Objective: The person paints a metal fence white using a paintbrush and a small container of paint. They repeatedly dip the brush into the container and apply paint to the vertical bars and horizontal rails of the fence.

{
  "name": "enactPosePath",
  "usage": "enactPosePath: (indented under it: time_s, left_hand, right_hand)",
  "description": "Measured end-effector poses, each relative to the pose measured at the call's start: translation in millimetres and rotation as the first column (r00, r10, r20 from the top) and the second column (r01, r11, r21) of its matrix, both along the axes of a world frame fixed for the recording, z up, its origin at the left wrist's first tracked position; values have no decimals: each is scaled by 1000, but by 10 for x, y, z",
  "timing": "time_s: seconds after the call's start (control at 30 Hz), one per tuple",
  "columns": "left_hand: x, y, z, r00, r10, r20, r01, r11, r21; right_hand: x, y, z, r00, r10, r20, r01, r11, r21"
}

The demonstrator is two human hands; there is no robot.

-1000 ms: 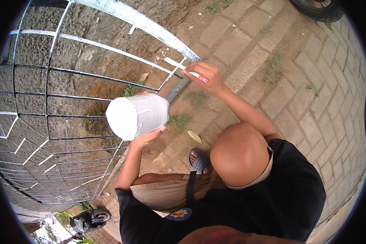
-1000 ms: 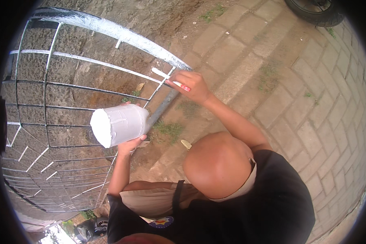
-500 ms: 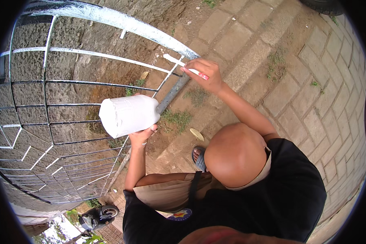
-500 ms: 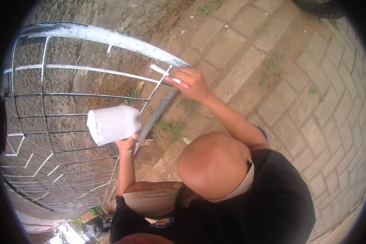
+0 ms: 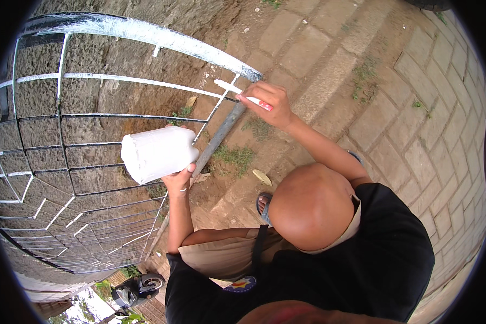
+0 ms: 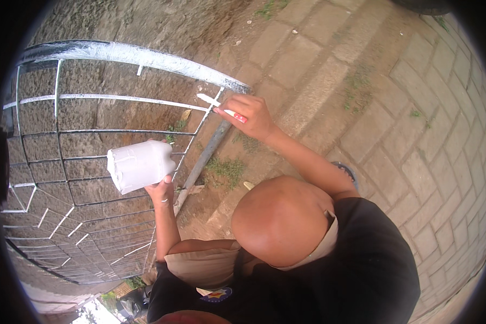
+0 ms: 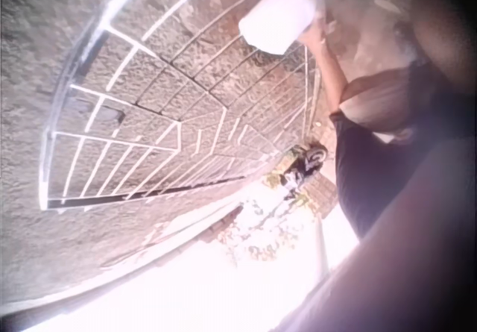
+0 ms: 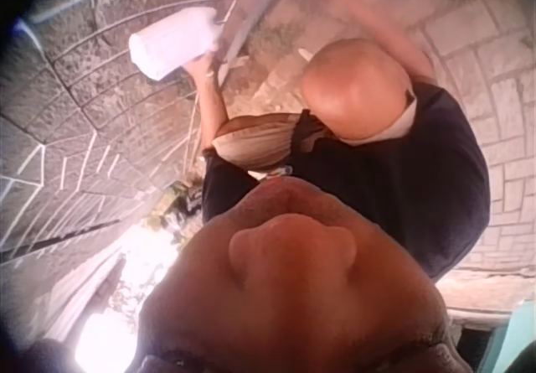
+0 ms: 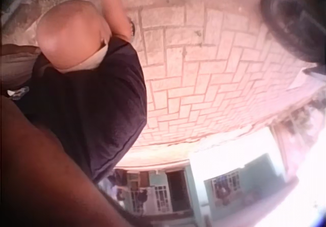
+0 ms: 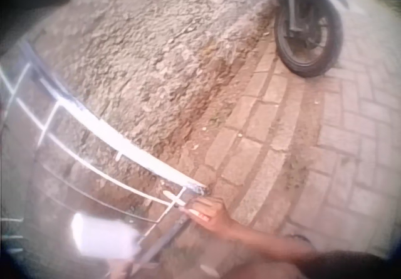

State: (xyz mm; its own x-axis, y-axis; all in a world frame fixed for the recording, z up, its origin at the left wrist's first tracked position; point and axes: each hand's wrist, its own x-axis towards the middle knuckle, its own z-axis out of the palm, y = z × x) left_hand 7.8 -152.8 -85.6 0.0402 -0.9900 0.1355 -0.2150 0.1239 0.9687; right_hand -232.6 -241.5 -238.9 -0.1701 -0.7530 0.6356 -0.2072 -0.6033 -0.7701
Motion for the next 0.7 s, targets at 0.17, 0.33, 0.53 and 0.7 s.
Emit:
enactPosePath:
  time_s: [0.17, 0.33, 0.53, 0.7]
  left_hand:
    - [64, 10, -32, 1000, -2, -22, 2, 1000, 27]
    - [16, 92, 4, 997, -21, -68, 22, 1000, 14]
    - [27, 40, 13, 998, -30, -61, 32, 999, 22]
    - [33, 66, 38, 997, -35, -66, 33, 999, -21]
  right_hand:
    - [-62, -141, -30, 975, -65, 213, 38, 991, 131]
    - [-304, -261, -187, 949, -256, 183, 201, 941, 273]
    - [69, 31, -268, 987, 10, -159, -15, 999, -30]
    - [-182, -188, -258, 990, -83, 117, 62, 983, 171]
